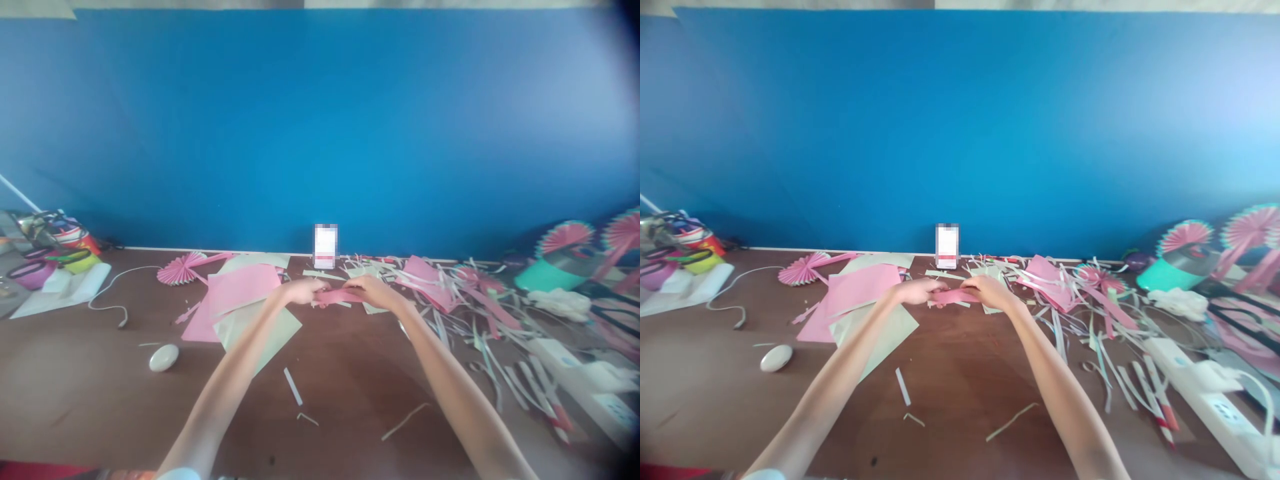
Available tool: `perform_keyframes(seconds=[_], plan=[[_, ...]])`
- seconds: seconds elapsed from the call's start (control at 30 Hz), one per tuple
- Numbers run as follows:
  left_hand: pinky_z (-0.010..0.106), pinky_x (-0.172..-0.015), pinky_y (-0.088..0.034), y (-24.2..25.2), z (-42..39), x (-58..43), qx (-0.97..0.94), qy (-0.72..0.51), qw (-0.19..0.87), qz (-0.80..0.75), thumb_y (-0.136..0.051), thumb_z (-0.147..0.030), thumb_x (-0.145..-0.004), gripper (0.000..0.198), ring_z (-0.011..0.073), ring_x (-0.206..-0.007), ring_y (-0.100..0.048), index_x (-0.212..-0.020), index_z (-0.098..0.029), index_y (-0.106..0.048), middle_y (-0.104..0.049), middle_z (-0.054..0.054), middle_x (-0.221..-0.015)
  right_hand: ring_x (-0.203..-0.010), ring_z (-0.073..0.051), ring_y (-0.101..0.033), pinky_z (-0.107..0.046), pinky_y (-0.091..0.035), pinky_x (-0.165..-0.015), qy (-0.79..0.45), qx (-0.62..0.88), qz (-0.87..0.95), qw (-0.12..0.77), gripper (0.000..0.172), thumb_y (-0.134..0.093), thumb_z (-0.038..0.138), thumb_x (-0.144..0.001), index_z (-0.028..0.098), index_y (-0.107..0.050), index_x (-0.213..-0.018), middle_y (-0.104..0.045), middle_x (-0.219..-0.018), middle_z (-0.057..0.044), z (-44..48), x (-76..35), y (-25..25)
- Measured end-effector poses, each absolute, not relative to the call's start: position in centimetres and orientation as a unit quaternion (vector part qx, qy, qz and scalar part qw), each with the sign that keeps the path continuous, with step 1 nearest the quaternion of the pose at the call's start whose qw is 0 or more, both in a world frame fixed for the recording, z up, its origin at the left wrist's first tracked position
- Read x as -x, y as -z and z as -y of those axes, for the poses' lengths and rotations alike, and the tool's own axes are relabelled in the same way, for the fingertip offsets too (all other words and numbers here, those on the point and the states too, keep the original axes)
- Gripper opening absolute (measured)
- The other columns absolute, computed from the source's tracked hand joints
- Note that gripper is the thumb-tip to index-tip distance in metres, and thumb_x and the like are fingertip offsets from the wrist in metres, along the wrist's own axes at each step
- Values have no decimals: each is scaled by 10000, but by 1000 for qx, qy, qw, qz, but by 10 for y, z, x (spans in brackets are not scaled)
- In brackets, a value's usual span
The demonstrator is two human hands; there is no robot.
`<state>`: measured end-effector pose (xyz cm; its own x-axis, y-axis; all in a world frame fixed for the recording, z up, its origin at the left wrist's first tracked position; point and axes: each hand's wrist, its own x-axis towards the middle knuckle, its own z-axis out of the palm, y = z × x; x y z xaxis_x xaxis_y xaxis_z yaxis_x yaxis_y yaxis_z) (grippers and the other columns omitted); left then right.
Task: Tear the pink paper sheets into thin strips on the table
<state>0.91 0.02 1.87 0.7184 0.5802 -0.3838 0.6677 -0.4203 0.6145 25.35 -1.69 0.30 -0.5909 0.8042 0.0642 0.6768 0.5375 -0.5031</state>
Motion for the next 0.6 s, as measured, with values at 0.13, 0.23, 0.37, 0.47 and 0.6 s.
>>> perform_keyframes(seconds=[0.13,0.23,0.37,0.47,0.6], plan=[[230,-700,-450,-11,0,-11,-825,89,430,-357,-510,-248,-808,309,164,-853,-641,-1116,-231,-521,-685,22,-994,-752,-187,-617,-268,-405,-658,-207,419,872,145,292,-420,339,-910,240,-695,-924,-710,-883,-36,21,-247,-4],[240,-622,-435,-8,1,-15,-852,95,368,-360,-536,-404,-798,313,181,-746,-631,-1049,-221,-568,-684,35,-908,-765,-178,-618,-267,-404,-675,-217,381,887,147,287,-412,308,-915,253,-689,-969,-710,-919,-31,25,-237,-5],[248,-595,-427,-10,3,-20,-870,70,330,-361,-394,-502,-868,394,190,-722,-627,-978,-182,-596,-676,67,-851,-774,-188,-607,-279,-400,-678,-203,367,895,149,278,-430,321,-911,233,-689,-960,-703,-922,-54,28,-230,-5],[229,-614,-453,-10,3,-19,-848,58,412,-328,-359,-441,-903,353,182,-802,-647,-1022,-187,-573,-687,63,-932,-683,-171,-576,-269,-381,-613,-215,389,885,137,288,-412,331,-915,227,-678,-946,-691,-838,-49,30,-232,-8],[224,-590,-463,-7,0,-15,-824,70,444,-344,-395,-341,-891,273,190,-845,-658,-1050,-192,-560,-695,57,-970,-663,-155,-565,-251,-377,-587,-268,416,860,124,264,-443,252,-876,245,-640,-1050,-686,-870,-32,32,-239,-12]])
